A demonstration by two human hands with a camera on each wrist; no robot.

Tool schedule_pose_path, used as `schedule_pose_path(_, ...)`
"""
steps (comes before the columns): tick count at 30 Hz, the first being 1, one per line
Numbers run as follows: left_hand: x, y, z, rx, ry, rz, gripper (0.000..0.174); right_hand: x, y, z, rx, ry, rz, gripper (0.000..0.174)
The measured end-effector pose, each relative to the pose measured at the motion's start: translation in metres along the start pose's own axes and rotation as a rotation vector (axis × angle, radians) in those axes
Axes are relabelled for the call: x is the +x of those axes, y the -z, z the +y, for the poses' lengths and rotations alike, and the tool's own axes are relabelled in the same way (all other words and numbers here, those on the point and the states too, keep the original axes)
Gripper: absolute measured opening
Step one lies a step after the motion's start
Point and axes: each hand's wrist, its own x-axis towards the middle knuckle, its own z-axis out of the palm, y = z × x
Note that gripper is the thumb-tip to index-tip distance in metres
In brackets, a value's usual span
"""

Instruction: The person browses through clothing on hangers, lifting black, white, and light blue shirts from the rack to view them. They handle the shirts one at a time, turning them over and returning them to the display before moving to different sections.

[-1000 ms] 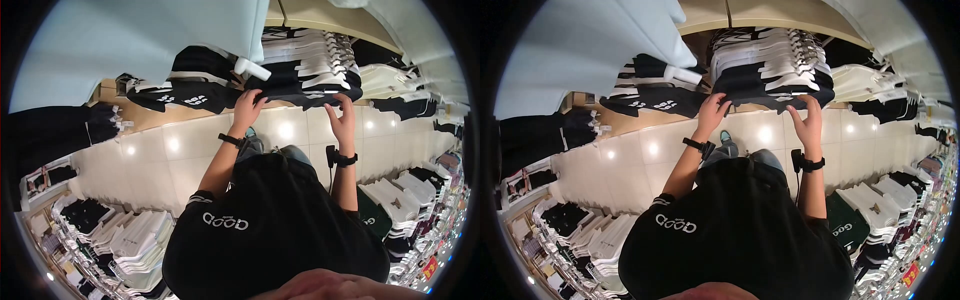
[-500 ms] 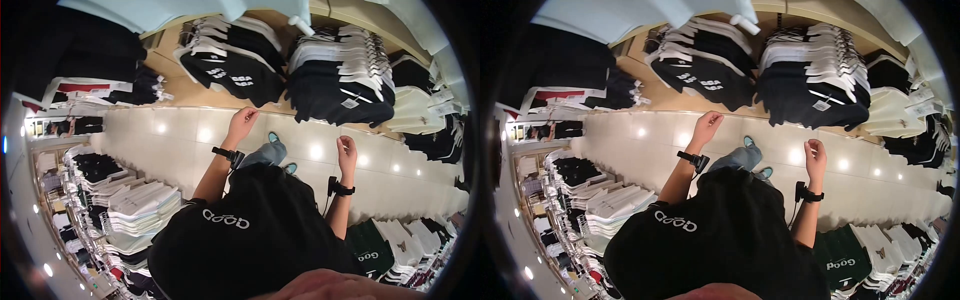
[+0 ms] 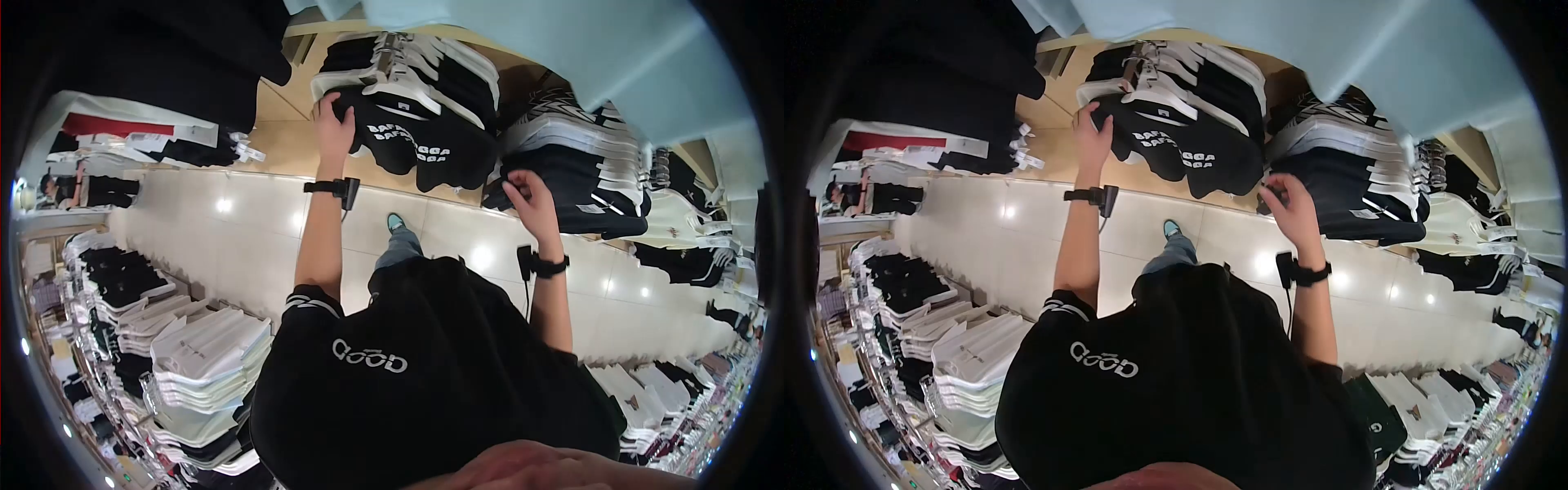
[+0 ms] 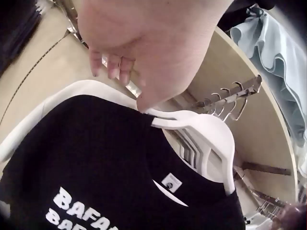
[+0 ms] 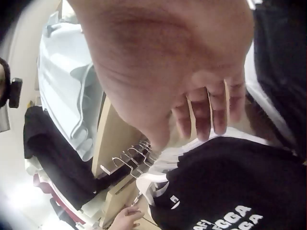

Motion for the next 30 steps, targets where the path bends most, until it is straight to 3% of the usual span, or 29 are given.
schedule_pose_path(1, 0.013, 0.007, 0.004, 0.056, -0.035, -0.088, 0.045, 0.017, -0.010, -0.009, -0.019, -0.013, 0.000, 0.029)
schedule_pose_path(3, 0.024, 0.008, 0.000, 0.097, -0.055, -0.177, 0.048, 0.052, -0.030, -0.025, -0.202, 0.207, 0.176, 0.032)
schedule_pose_path(4, 0.028, 0.010, -0.004, 0.120, -0.104, -0.261, 0.049, 0.068, -0.041, -0.031, -0.215, 0.204, 0.173, 0.032)
schedule_pose_path(6, 0.036, 0.012, -0.009, 0.161, -0.186, -0.383, 0.056, 0.092, -0.060, -0.040, -0.427, 0.370, 0.334, 0.036)
schedule_pose_path(7, 0.041, 0.011, -0.016, 0.157, -0.182, -0.388, 0.056, 0.100, -0.067, -0.038, -0.432, 0.365, 0.331, 0.036)
schedule_pose_path(9, 0.049, 0.005, -0.027, 0.119, -0.058, -0.548, 0.058, 0.111, -0.080, -0.023, -0.519, 0.259, 0.132, 0.038)
schedule_pose_path(10, 0.054, 0.006, -0.025, 0.112, -0.055, -0.566, 0.056, 0.114, -0.088, -0.023, -0.579, 0.274, 0.158, 0.038)
schedule_pose_path(11, 0.056, 0.007, -0.022, 0.110, -0.059, -0.569, 0.056, 0.114, -0.093, -0.022, -0.580, 0.270, 0.162, 0.038)
schedule_pose_path(13, 0.056, 0.007, -0.014, 0.131, -0.214, -0.468, 0.050, 0.113, -0.100, -0.021, -0.651, 0.087, 0.040, 0.038)
schedule_pose_path(14, 0.056, 0.003, -0.018, 0.109, -0.223, -0.440, 0.050, 0.113, -0.104, -0.013, -0.618, 0.208, 0.127, 0.037)
schedule_pose_path(18, 0.064, -0.001, -0.021, 0.126, -0.161, -0.474, 0.051, 0.116, -0.099, -0.015, -0.633, 0.241, 0.117, 0.032)
schedule_pose_path(20, 0.072, 0.003, -0.016, 0.235, -0.302, -0.453, 0.050, 0.115, -0.092, -0.019, -0.596, 0.241, 0.114, 0.032)
schedule_pose_path(23, 0.069, 0.009, 0.002, 0.213, -0.179, -0.565, 0.053, 0.112, -0.078, -0.015, -0.522, 0.249, 0.103, 0.032)
schedule_pose_path(24, 0.063, 0.008, -0.003, 0.220, -0.318, -0.469, 0.057, 0.109, -0.073, -0.018, -0.498, 0.241, 0.115, 0.032)
schedule_pose_path(27, 0.051, 0.031, 0.026, 0.254, -0.292, -0.504, 0.054, 0.100, -0.055, -0.024, -0.469, 0.190, 0.073, 0.035)
schedule_pose_path(28, 0.041, 0.034, 0.029, 0.176, -0.351, -0.399, 0.055, 0.096, -0.049, -0.025, -0.433, 0.201, 0.057, 0.038)
schedule_pose_path(30, 0.020, 0.038, 0.046, 0.204, -0.283, -0.430, 0.056, 0.088, -0.028, -0.024, -0.479, 0.215, 0.005, 0.047)
